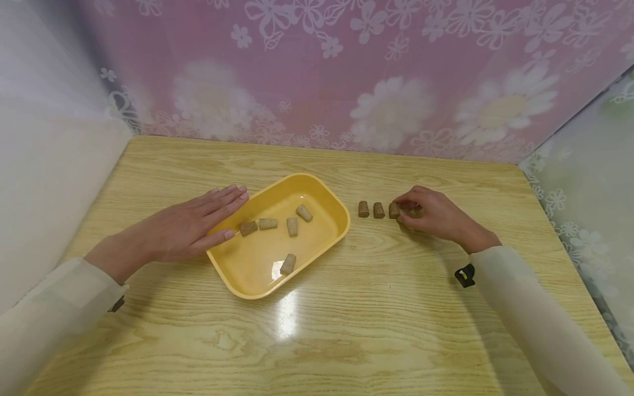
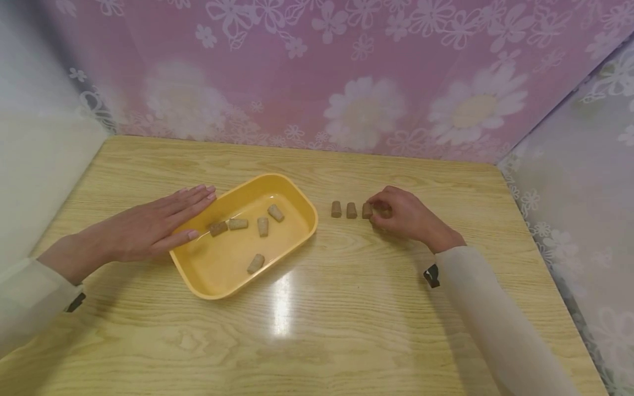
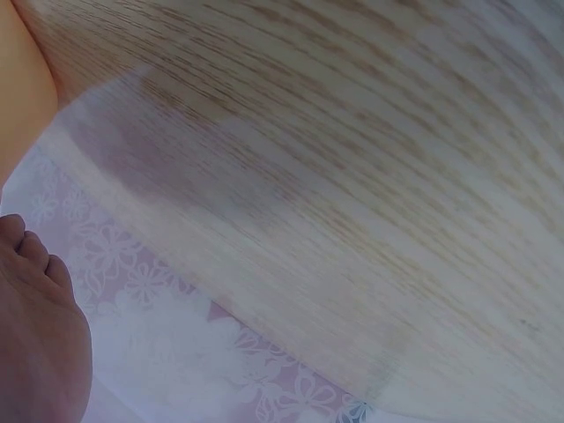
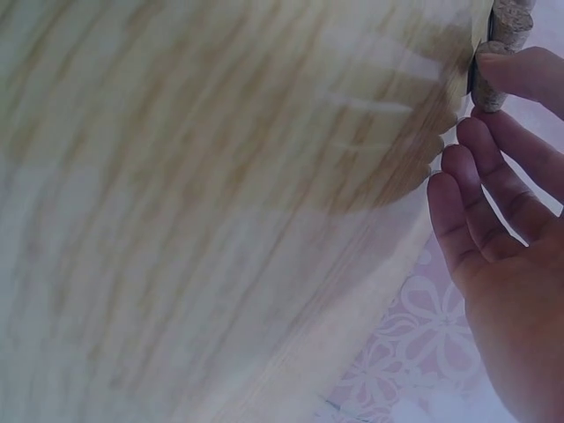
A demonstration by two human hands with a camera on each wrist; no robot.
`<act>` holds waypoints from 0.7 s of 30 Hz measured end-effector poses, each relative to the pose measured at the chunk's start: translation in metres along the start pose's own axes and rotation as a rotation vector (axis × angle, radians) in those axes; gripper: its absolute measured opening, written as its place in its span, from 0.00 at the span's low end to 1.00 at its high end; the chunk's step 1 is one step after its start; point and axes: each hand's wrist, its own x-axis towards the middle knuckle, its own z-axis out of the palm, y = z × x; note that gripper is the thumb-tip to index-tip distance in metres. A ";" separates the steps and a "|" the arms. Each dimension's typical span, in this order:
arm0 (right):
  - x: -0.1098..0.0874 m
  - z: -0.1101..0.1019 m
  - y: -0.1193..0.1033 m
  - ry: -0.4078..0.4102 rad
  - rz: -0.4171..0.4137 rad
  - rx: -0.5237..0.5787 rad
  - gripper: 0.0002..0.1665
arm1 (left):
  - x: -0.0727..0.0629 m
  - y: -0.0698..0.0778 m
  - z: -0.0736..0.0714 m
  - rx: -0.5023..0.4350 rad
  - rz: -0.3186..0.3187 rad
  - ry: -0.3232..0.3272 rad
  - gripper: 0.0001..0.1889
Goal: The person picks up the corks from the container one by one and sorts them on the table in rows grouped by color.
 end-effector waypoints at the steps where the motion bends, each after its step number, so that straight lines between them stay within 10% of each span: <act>1: 0.000 0.000 0.000 0.000 0.001 0.003 0.22 | 0.000 0.000 0.000 0.001 0.000 0.001 0.39; 21: 0.000 0.002 0.002 0.019 -0.011 -0.009 0.24 | 0.000 0.000 0.001 -0.001 0.006 0.009 0.39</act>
